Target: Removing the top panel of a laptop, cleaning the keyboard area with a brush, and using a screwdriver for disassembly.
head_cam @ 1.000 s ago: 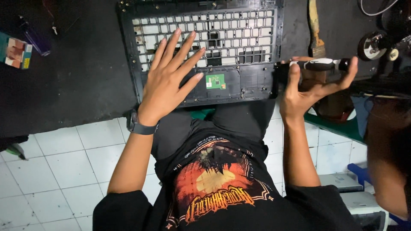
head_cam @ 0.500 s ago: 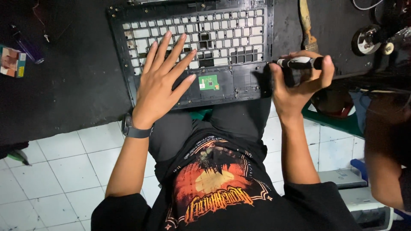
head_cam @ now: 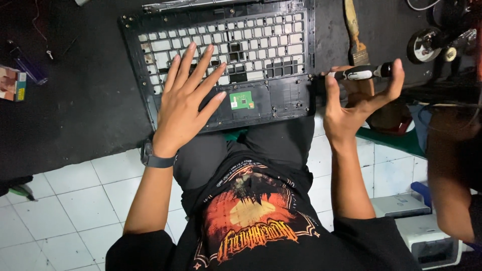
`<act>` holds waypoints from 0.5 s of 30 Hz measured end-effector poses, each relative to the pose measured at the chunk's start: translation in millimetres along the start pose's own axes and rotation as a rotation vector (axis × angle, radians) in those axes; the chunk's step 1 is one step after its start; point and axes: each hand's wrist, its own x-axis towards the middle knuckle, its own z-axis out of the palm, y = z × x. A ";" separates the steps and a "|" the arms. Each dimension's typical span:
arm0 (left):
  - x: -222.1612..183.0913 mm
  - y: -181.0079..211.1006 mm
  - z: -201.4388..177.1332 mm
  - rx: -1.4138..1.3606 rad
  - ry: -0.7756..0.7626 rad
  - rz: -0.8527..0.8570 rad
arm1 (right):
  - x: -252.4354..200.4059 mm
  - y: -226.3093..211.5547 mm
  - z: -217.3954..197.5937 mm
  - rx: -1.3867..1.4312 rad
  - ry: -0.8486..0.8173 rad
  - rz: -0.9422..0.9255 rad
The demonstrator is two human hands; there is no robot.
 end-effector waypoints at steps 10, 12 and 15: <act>-0.7 -0.2 0.2 0.009 -0.006 0.001 | -5.6 10.8 -8.2 -0.201 -0.082 -0.095; 0.0 -0.2 -0.2 0.003 -0.009 -0.002 | -12.4 13.6 -9.8 -0.099 -0.035 -0.108; 0.1 -0.2 0.0 0.012 -0.003 0.004 | -0.4 -16.0 9.6 0.007 -0.042 -0.041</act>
